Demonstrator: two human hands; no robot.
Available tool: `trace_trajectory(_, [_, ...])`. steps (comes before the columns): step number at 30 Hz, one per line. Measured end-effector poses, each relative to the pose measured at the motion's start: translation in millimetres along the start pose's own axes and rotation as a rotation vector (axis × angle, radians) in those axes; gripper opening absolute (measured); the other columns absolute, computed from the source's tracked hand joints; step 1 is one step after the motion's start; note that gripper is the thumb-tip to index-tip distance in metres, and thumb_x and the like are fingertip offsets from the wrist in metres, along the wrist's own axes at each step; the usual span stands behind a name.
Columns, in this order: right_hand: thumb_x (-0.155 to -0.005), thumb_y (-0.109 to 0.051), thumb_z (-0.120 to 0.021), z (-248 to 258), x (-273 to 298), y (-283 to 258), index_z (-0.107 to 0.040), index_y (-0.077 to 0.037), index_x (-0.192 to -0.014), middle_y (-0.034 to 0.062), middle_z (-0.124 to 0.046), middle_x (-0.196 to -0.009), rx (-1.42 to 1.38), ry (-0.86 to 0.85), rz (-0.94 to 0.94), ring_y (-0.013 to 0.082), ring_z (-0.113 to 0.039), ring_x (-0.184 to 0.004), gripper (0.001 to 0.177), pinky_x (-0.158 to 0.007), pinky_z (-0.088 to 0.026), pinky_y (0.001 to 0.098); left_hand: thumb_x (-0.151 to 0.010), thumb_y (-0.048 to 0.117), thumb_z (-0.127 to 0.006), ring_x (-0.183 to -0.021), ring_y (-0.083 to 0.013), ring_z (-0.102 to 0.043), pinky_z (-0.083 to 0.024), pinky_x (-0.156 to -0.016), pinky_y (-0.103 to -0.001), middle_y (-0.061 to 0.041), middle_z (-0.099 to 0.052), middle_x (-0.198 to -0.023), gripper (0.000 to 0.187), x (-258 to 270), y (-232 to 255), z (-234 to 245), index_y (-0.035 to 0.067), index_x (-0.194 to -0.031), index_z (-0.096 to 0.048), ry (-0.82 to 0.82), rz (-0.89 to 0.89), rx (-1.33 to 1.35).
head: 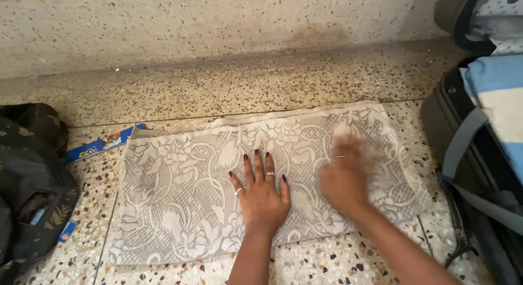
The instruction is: The person folds a light-colored patterned cloth and a black patterned bag by hand, smoothing the fabric and placing them into a suitcase. The person then folds an orange garment by hand and adds it to the suitcase.
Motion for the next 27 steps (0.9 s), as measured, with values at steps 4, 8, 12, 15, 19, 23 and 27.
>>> trace_trajectory(4, [-0.096, -0.039, -0.042, -53, -3, -78, -0.031, -0.013, -0.159, 0.0118, -0.024, -0.167, 0.052, -0.396, 0.278, 0.0290, -0.015, -0.156, 0.069, -0.123, -0.004, 0.0568, -0.095, 0.041, -0.042, -0.154, -0.0356, -0.008, 0.001, -0.118, -0.066, -0.012, -0.020, -0.166, 0.068, 1, -1, -3, 0.013, -0.157, -0.030, -0.019, 0.003, -0.001])
trace_trajectory(8, [-0.099, -0.055, -0.038, -40, -18, -63, -0.028, -0.018, -0.157, 0.0090, -0.018, -0.166, 0.171, -0.476, 0.309, 0.0296, -0.010, -0.155, 0.070, -0.122, -0.003, 0.0543, -0.095, 0.042, -0.043, -0.154, -0.0355, -0.007, 0.001, -0.118, -0.066, -0.012, -0.019, -0.166, 0.070, 0, -1, -3, 0.012, -0.156, -0.029, -0.061, 0.004, 0.013])
trace_trajectory(12, [-0.101, -0.053, -0.031, -26, -47, 8, -0.008, -0.018, -0.164, 0.0127, -0.002, -0.170, 0.309, -0.545, 0.094, 0.0315, -0.006, -0.154, 0.076, -0.122, 0.001, 0.0500, -0.094, 0.041, -0.043, -0.153, -0.0353, -0.008, 0.000, -0.117, -0.067, -0.012, -0.022, -0.165, 0.070, -1, 0, 1, 0.011, -0.156, -0.030, -0.006, -0.026, 0.008])
trace_trajectory(15, [-0.104, -0.057, -0.026, -8, -64, 58, -0.005, -0.021, -0.163, 0.0077, -0.002, -0.170, 0.309, -0.489, -0.039, 0.0298, -0.005, -0.156, 0.072, -0.124, 0.002, 0.0489, -0.094, 0.041, -0.044, -0.152, -0.0357, -0.009, -0.001, -0.116, -0.067, -0.012, -0.023, -0.164, 0.070, -2, 1, 1, 0.011, -0.156, -0.031, 0.016, -0.037, 0.022])
trace_trajectory(19, [-0.101, -0.059, -0.029, -13, -69, 58, -0.006, -0.017, -0.162, 0.0071, -0.003, -0.170, 0.386, -0.429, -0.132, 0.0275, -0.005, -0.156, 0.077, -0.121, 0.004, 0.0565, -0.094, 0.042, -0.044, -0.153, -0.0352, -0.009, -0.001, -0.118, -0.067, -0.012, -0.023, -0.164, 0.070, -2, 0, 1, 0.012, -0.156, -0.032, -0.026, -0.016, 0.026])
trace_trajectory(23, [-0.096, -0.054, -0.041, -44, -49, -31, -0.027, -0.019, -0.161, 0.0052, -0.020, -0.171, 0.234, -0.389, 0.097, 0.0234, -0.012, -0.162, 0.075, -0.128, -0.003, 0.0528, -0.094, 0.042, -0.044, -0.153, -0.0355, -0.009, 0.000, -0.117, -0.067, -0.013, -0.023, -0.165, 0.069, -3, 2, 4, 0.011, -0.155, -0.033, -0.002, -0.016, 0.033])
trace_trajectory(27, [-0.100, -0.056, -0.036, -63, -42, -79, -0.021, -0.023, -0.160, 0.0067, -0.011, -0.170, 0.217, -0.491, 0.280, 0.0268, -0.009, -0.156, 0.069, -0.122, -0.001, 0.0570, -0.094, 0.041, -0.043, -0.154, -0.0358, -0.008, 0.000, -0.118, -0.066, -0.013, -0.022, -0.165, 0.069, -2, -1, -1, 0.010, -0.155, -0.032, -0.049, -0.002, 0.007])
Point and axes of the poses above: each hand's wrist, its own x-axis away from the middle knuckle, its own z-axis out of the back of the hand, y = z × x, the point moved 8 cm from there along -x, towards the middle knuckle
